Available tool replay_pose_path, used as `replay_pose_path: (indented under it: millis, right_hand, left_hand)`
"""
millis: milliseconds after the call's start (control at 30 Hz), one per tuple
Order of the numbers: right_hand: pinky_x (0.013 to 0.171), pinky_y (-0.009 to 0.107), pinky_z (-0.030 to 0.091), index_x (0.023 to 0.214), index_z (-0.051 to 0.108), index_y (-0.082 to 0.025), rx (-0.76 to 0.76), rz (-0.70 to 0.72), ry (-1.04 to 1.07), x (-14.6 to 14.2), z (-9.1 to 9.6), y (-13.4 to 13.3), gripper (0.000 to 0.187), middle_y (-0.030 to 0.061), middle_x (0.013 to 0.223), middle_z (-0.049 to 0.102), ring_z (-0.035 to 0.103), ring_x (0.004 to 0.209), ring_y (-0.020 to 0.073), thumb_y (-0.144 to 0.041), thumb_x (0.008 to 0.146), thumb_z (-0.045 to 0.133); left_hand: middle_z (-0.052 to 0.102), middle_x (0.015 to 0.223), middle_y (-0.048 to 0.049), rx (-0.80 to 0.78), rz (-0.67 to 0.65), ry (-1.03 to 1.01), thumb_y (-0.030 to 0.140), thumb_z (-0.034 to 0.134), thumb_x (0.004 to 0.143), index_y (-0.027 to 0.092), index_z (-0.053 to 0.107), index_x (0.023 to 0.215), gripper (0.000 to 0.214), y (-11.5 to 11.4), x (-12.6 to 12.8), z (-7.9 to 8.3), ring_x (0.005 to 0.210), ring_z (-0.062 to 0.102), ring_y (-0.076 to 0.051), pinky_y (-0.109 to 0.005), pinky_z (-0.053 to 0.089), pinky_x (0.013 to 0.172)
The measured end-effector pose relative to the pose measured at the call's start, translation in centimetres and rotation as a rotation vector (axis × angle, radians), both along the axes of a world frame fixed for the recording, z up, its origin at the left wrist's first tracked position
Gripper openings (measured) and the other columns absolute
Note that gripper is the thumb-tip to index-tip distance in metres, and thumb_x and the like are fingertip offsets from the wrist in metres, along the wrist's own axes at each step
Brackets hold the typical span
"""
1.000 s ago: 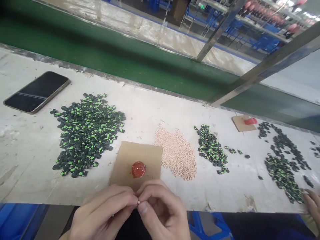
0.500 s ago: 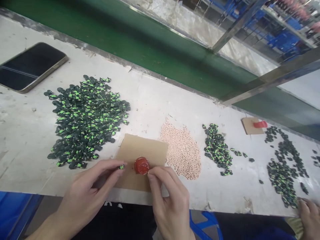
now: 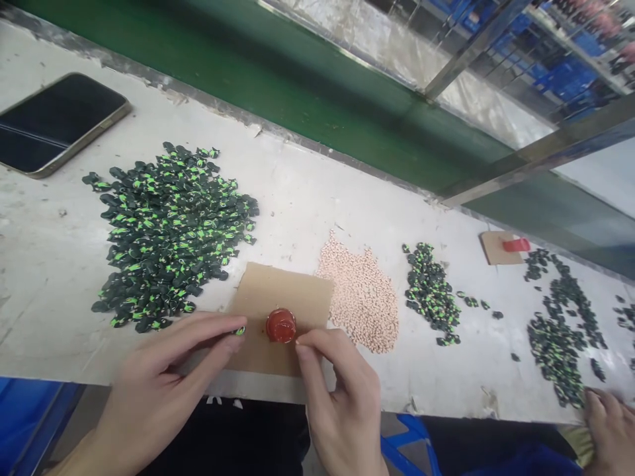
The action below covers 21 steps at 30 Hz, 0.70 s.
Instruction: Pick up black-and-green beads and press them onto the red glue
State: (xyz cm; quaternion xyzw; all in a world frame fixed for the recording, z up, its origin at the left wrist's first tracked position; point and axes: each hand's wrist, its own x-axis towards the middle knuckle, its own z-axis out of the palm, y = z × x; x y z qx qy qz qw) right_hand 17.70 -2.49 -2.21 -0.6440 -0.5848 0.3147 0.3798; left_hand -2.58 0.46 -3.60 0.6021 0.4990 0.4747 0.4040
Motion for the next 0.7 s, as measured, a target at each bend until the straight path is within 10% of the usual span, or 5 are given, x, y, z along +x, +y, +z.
replay_pose_path:
  millis: [267,700]
  right_hand:
    - [0.070,0.025,0.063,0.089,0.077,-0.029,-0.176,-0.065,0.734,0.2,1.8,-0.4,0.007,0.0016,0.084,0.075,0.071,0.074,0.0147,-0.035,0.093,0.077]
    - [0.071,0.024,0.066,0.091,0.079,-0.032,-0.098,-0.056,0.599,-0.3,1.9,-1.4,0.010,0.0017,0.093,0.081,0.076,0.082,0.0170,-0.023,0.093,0.076]
  left_hand:
    - [0.082,0.066,0.0058,-0.457,-0.153,-0.507,0.005,0.075,0.077,0.032,0.085,0.087,0.030,0.3,2.8,2.6,0.054,0.076,-0.010,-0.007,0.059,0.054]
    - [0.078,0.064,0.0001,-0.578,-0.260,-0.593,0.015,0.080,0.081,0.029,0.088,0.087,0.018,-0.2,3.3,2.5,0.055,0.071,-0.009,-0.010,0.059,0.056]
